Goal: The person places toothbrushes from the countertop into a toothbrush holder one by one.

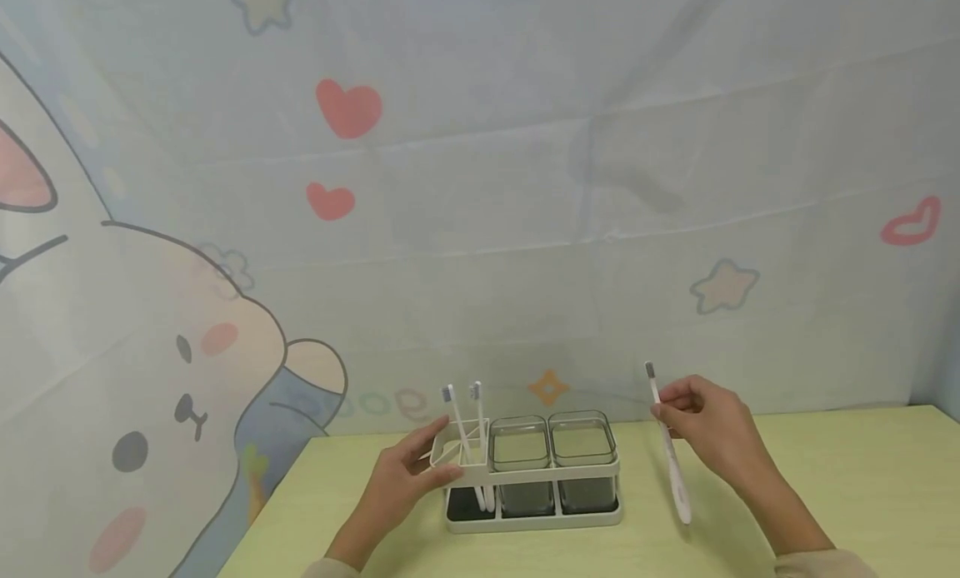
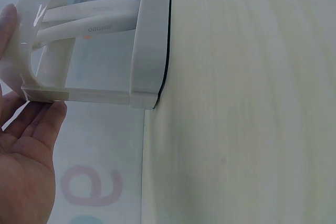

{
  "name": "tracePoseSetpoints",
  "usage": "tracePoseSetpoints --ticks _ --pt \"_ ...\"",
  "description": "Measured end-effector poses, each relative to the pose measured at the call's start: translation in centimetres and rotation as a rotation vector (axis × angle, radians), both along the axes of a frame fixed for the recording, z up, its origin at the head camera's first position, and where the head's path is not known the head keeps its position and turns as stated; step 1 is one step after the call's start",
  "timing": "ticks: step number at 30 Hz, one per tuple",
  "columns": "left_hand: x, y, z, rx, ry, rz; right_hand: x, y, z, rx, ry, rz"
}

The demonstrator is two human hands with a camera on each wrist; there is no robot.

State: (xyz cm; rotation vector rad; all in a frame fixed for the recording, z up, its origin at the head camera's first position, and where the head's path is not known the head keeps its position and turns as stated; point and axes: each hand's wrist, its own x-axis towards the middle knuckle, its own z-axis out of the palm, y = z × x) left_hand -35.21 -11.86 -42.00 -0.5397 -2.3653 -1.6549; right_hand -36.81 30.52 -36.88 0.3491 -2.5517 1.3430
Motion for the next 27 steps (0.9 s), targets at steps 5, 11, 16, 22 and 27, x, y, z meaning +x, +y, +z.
tracePoseSetpoints --ticks 5,11,16,22,27 --pt "0.0 0.0 0.0 -0.005 0.008 0.003 0.5 -0.4 0.7 0.013 0.056 -0.012" --pt "0.0 0.0 0.1 -0.004 0.008 0.003 1.1 -1.1 1.4 0.011 0.118 -0.023" --pt "0.0 0.0 0.0 -0.002 0.003 0.001 1.8 -2.0 1.9 -0.009 0.179 -0.030" --pt "-0.1 0.0 -0.1 0.007 0.001 -0.004 2.4 -3.2 2.6 -0.044 0.243 -0.032" --pt "0.0 0.0 -0.1 0.016 0.009 -0.009 2.9 -4.2 3.1 -0.080 0.268 -0.029"
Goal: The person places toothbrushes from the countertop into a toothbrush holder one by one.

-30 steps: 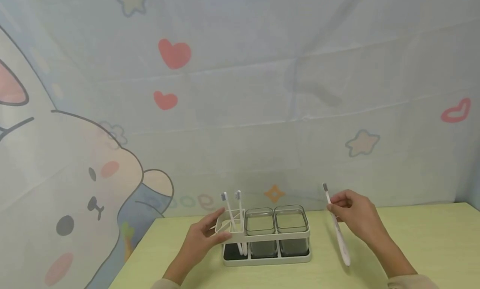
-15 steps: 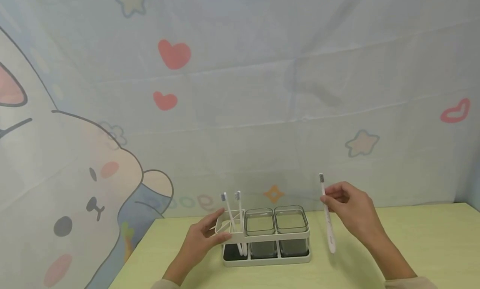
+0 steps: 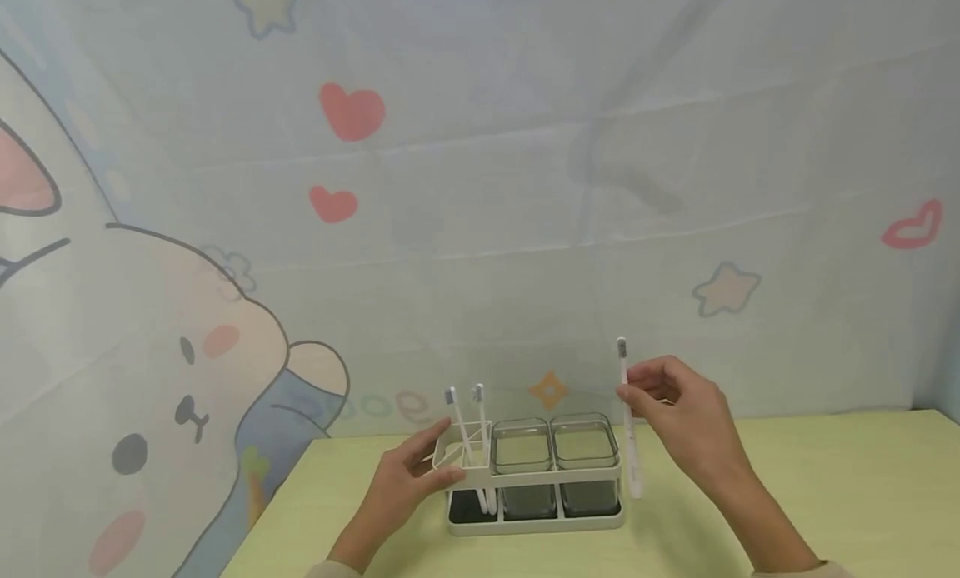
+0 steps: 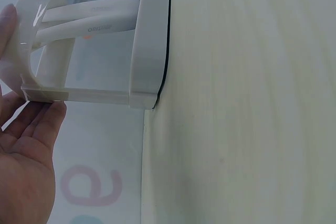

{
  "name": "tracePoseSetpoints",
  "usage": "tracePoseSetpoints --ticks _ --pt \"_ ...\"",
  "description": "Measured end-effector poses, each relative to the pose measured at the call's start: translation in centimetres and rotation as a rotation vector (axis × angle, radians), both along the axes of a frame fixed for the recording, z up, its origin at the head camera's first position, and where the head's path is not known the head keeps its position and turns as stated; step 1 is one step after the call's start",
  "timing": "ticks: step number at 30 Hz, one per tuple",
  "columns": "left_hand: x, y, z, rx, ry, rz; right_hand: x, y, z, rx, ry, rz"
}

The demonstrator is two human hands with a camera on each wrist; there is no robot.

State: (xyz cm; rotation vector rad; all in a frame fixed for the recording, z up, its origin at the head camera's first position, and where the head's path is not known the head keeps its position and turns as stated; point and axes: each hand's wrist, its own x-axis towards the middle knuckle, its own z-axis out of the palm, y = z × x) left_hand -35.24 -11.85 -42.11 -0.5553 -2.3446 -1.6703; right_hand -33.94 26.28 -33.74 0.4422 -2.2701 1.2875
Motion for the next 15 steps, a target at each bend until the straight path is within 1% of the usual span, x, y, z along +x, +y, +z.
tracePoseSetpoints --ticks 3,10,15 --pt "0.0 0.1 0.0 0.000 -0.001 -0.002 0.2 -0.6 0.2 -0.029 0.004 0.012" --pt "0.1 0.1 0.0 0.004 -0.007 -0.001 0.5 -2.4 1.0 -0.128 -0.001 0.083" --pt "0.1 0.1 0.1 0.002 -0.007 0.001 0.5 -3.9 1.4 -0.168 -0.003 0.119"
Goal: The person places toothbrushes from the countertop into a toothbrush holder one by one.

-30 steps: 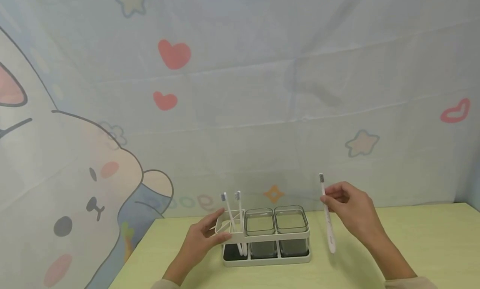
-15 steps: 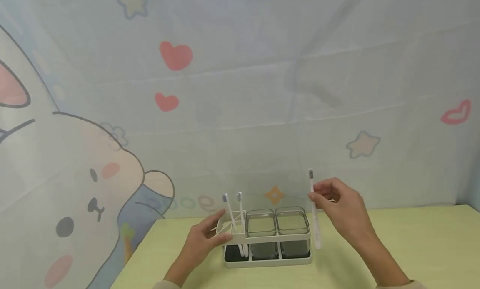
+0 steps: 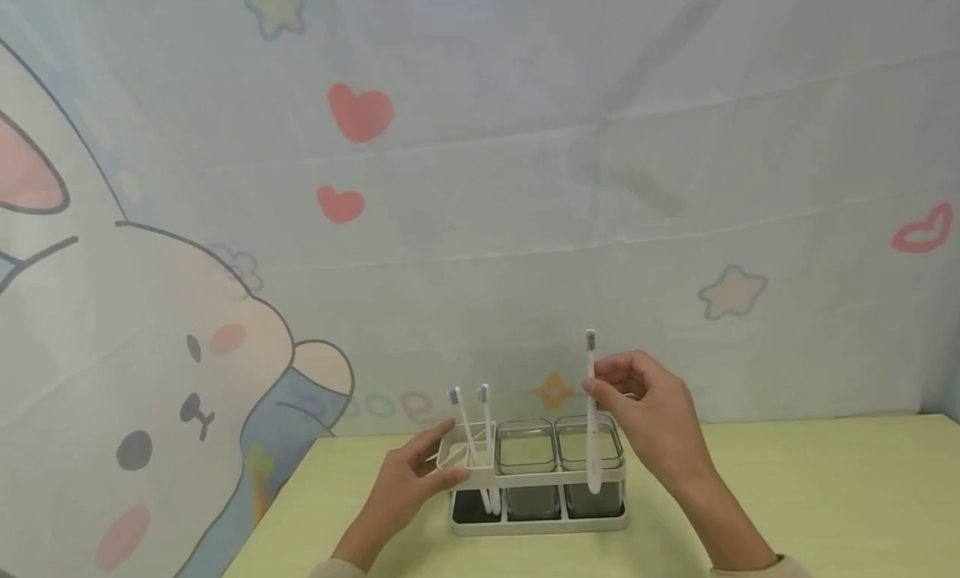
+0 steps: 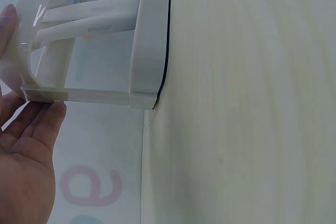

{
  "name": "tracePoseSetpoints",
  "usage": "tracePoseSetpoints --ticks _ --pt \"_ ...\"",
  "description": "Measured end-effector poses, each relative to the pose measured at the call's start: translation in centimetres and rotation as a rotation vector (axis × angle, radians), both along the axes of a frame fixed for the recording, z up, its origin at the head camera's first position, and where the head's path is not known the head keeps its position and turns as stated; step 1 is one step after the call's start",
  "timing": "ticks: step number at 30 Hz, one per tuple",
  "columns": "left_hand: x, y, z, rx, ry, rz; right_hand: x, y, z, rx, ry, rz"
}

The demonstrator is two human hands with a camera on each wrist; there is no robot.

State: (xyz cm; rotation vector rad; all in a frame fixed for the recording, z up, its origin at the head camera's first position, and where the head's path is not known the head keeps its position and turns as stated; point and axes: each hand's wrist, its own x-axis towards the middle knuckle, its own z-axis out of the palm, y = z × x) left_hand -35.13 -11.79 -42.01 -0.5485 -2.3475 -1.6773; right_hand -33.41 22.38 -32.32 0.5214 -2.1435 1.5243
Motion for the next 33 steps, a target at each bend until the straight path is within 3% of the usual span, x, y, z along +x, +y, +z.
tracePoseSetpoints --ticks 12,33 --pt "-0.1 0.1 -0.1 -0.004 0.001 0.004 0.0 -3.0 0.2 -0.068 0.003 0.072" --pt "-0.1 0.2 0.0 -0.010 0.014 0.006 0.0 -7.8 0.3 -0.190 -0.013 0.115"
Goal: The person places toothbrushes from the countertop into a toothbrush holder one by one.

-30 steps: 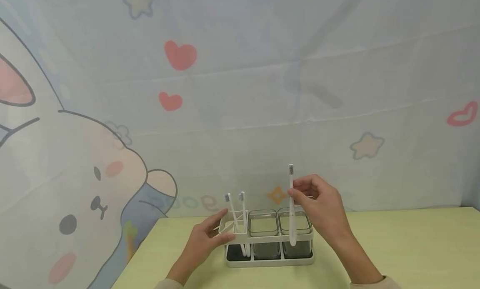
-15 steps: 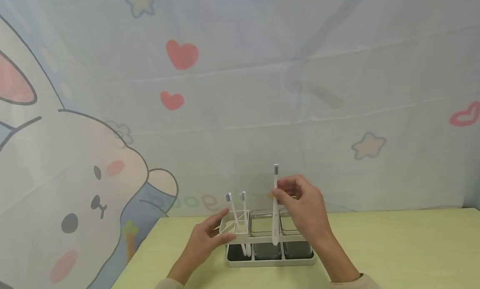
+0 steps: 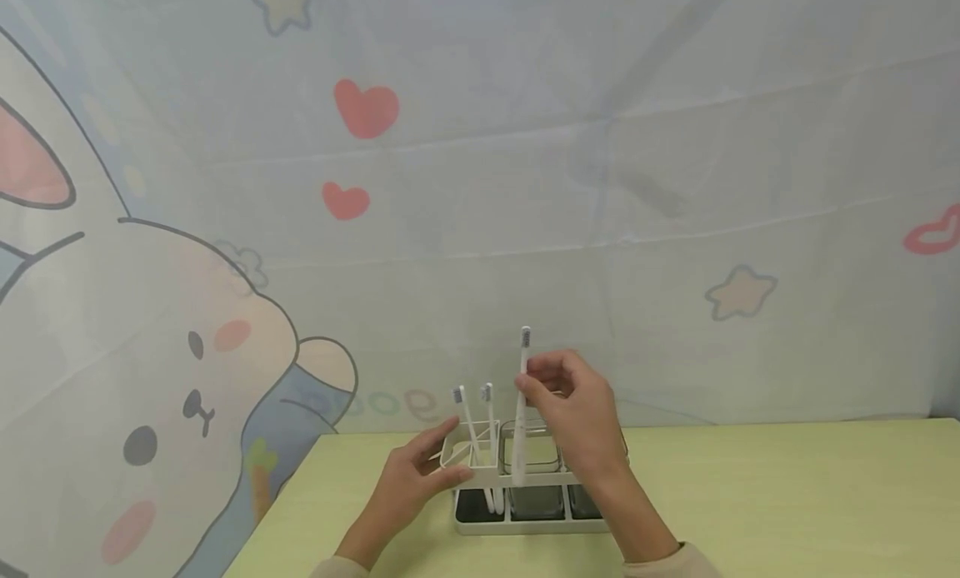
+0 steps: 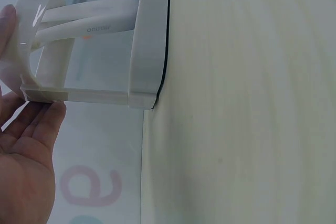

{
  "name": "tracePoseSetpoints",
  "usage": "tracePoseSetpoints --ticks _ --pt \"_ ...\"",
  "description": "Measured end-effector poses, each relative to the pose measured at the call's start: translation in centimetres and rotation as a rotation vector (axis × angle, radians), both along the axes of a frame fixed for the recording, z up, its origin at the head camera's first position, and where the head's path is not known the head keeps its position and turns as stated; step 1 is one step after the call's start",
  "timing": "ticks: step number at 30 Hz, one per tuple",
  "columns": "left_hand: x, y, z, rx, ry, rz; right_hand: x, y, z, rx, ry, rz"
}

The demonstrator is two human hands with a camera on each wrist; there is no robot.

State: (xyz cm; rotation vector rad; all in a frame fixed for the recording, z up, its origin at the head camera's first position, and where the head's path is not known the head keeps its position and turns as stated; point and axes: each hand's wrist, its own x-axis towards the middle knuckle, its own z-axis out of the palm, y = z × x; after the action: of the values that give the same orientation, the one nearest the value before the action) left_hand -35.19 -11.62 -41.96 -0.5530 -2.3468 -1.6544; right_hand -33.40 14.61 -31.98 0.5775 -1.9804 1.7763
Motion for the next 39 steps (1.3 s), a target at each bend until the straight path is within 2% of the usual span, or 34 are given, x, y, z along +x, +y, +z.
tracePoseSetpoints --ticks 10,16,24,34,39 --pt "0.1 0.1 0.0 0.000 0.010 -0.020 -0.5 -1.6 -0.3 -0.077 -0.045 -0.010" --pt "-0.1 0.1 -0.1 -0.027 -0.023 -0.005 -0.8 -2.3 -0.5 -0.121 -0.030 -0.039" --pt "0.0 0.1 0.0 -0.028 -0.015 -0.007 -1.3 -3.0 -1.1 -0.182 -0.028 -0.044" --pt "0.0 -0.1 0.0 -0.027 0.007 -0.002 -2.2 -3.7 -2.5 -0.119 -0.082 -0.001" --pt "0.1 0.0 0.1 -0.015 0.005 -0.013 -2.5 -3.6 -3.2 -0.048 -0.084 0.016"
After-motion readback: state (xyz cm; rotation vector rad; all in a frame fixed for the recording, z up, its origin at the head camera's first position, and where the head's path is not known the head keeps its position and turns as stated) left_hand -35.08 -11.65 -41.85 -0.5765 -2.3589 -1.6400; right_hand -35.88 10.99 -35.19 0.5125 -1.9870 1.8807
